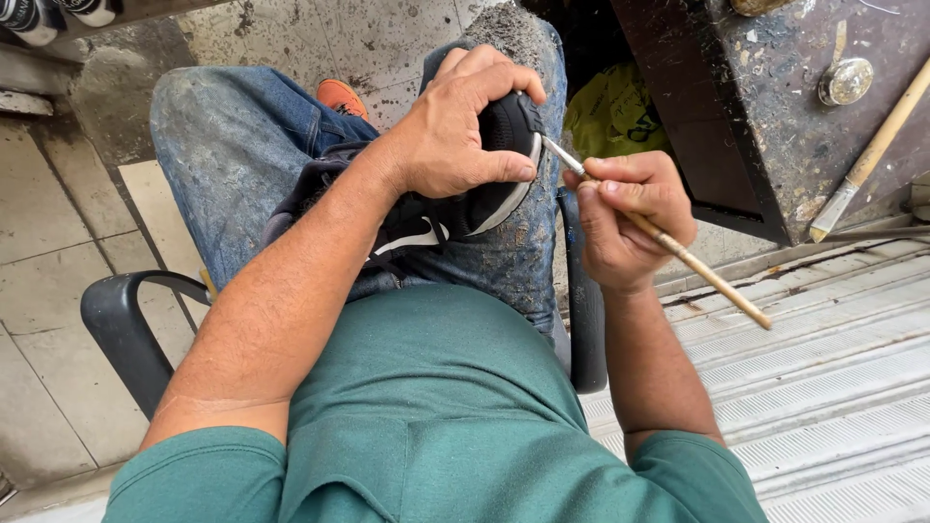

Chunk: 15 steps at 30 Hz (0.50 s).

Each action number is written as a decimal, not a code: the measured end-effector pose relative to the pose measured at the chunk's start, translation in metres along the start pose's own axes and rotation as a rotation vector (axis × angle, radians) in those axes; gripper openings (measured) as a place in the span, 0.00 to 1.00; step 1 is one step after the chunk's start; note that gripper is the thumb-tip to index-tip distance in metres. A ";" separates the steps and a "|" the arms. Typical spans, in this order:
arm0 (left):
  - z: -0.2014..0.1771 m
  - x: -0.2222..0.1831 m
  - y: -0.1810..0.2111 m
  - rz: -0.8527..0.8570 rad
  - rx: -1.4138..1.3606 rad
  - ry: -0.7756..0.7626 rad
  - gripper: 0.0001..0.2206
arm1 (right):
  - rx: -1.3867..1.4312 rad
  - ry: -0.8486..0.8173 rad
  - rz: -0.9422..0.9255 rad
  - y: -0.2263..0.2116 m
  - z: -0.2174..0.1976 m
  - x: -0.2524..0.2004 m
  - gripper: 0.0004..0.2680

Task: Applying a liquid substance to the sole edge of a sneaker using a wooden applicator stick

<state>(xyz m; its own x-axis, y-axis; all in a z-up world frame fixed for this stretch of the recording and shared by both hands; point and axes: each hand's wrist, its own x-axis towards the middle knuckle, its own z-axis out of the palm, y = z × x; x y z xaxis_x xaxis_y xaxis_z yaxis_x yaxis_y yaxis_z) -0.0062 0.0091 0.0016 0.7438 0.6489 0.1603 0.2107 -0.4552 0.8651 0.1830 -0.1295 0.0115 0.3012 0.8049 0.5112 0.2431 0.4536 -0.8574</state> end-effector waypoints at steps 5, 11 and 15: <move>-0.001 -0.001 0.001 -0.024 -0.024 -0.016 0.27 | 0.009 -0.123 0.011 0.001 -0.018 -0.002 0.08; -0.002 -0.001 -0.002 0.026 -0.017 0.006 0.27 | -0.031 -0.118 -0.059 -0.004 -0.008 0.007 0.07; -0.001 -0.002 0.001 -0.029 0.001 -0.018 0.27 | -0.076 -0.158 -0.078 0.002 -0.016 0.012 0.08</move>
<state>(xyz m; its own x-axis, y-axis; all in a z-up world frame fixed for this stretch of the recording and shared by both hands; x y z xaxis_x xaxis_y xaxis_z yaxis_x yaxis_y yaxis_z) -0.0077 0.0081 0.0027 0.7486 0.6509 0.1262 0.2334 -0.4370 0.8687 0.2015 -0.1252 0.0170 0.1311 0.8211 0.5555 0.3308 0.4920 -0.8053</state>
